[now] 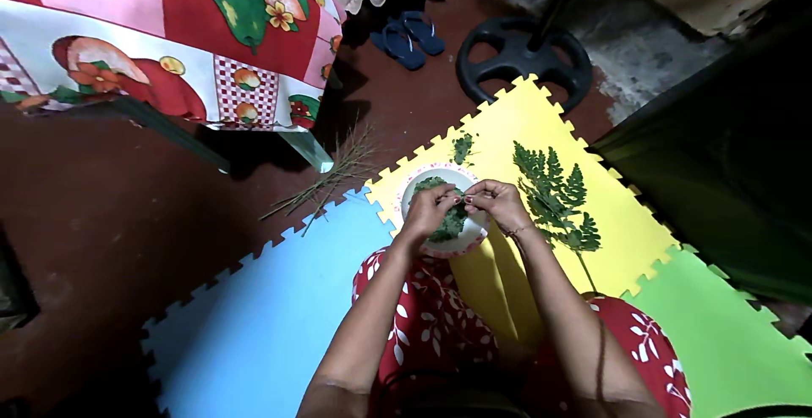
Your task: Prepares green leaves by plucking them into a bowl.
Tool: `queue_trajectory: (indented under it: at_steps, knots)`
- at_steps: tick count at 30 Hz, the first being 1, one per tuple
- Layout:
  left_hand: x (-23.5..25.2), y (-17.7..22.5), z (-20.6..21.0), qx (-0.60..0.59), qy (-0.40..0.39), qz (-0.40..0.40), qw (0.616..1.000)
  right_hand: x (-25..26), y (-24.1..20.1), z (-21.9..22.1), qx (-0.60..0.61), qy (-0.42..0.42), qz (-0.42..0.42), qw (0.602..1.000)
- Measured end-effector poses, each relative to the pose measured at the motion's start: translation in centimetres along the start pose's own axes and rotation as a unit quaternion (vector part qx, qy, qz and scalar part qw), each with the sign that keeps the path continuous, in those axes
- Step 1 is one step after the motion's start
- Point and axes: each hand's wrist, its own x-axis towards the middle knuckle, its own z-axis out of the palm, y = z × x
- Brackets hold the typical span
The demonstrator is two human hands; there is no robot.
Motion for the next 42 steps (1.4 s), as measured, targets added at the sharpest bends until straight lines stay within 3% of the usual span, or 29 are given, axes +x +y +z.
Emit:
queue_trajectory:
  at_steps: [7, 10, 13, 16, 19, 25, 28, 31, 33, 35, 38, 42]
  knots:
    - [0.7, 0.8, -0.5, 0.073, -0.020, 0.028, 0.997, 0.0, -1.0, 0.1, -0.069, -0.047, -0.045, 0.995]
    - [0.6, 0.9, -0.9, 0.024, -0.021, 0.039, 0.999, 0.4, -1.0, 0.0, 0.036, -0.056, -0.050, 0.997]
    - [0.2, 0.3, -1.3, -0.091, 0.012, 0.043, 0.995, 0.9, 0.1, -0.4, 0.181, -0.015, -0.003, 0.983]
    - [0.7, -1.1, -1.8, -0.133, 0.068, 0.022, 0.989, 1.3, 1.7, -1.2, 0.212, 0.039, 0.061, 0.975]
    - [2.5, -1.5, -1.6, -0.049, 0.077, -0.012, 0.996, 1.2, 2.6, -0.8, 0.194, 0.041, 0.118, 0.973]
    - [11.0, 1.3, 1.3, 0.146, 0.000, 0.003, 0.989, 0.7, 4.2, -1.4, 0.193, 0.028, 0.112, 0.974]
    - [15.7, 0.6, 3.6, 0.276, -0.028, 0.014, 0.961, 0.6, 3.8, -2.2, 0.156, 0.039, 0.120, 0.980]
    - [17.7, -0.2, 5.2, 0.369, -0.093, -0.031, 0.924, 1.2, 4.1, -3.1, 0.149, 0.050, 0.101, 0.982]
    - [16.6, 0.4, 4.6, 0.339, -0.079, -0.003, 0.937, 1.6, 3.8, -3.4, 0.159, 0.069, 0.085, 0.981]
    - [13.9, 1.1, 3.1, 0.227, -0.051, 0.052, 0.971, 2.2, 3.0, -3.3, 0.172, 0.082, 0.083, 0.978]
    - [9.1, 1.9, 1.4, 0.037, -0.121, 0.054, 0.991, 2.5, 2.4, -2.7, 0.175, 0.077, 0.065, 0.979]
    - [4.3, 2.5, 1.0, 0.070, -0.071, 0.060, 0.993, 1.9, 1.1, -0.6, 0.187, 0.067, 0.080, 0.977]
